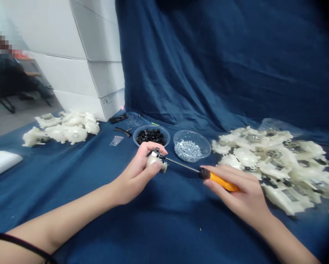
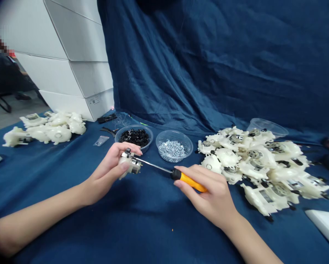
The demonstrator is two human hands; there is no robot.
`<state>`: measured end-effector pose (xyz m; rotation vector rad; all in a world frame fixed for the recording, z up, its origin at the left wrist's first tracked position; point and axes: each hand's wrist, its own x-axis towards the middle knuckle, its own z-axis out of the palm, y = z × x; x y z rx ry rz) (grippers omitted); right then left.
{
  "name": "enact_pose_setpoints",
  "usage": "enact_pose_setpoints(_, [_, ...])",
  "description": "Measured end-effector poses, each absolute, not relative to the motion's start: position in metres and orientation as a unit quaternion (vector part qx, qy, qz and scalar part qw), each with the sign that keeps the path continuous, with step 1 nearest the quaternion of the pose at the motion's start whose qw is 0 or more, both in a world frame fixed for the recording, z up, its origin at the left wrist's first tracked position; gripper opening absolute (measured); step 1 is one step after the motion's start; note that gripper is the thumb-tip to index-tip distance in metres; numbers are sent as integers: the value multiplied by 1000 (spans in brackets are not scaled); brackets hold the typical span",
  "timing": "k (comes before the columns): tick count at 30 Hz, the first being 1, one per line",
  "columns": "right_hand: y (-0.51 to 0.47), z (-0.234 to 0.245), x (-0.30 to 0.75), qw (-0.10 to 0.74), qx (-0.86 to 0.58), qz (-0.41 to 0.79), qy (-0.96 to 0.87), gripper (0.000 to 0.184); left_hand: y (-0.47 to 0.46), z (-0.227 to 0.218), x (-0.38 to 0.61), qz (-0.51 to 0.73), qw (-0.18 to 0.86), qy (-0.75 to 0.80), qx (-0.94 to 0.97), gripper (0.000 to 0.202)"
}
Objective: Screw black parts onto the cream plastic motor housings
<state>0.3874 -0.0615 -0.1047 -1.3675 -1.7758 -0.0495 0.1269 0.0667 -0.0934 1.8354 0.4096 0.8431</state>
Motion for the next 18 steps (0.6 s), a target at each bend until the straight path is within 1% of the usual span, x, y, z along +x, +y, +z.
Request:
enact_pose_setpoints(4, [-61,-104,388,422,-578,-4,-698,19,68,-96,128,361,551,158,736,19])
enact_pose_setpoints(9, [-62,-102,389,396,-597,25,-697,19,68,-98,130,373,575,167,708,17])
enact_pose_setpoints(18, [-61,-101,390,382,-613,57,-689,17,71,-99,130,379,579,155,705,17])
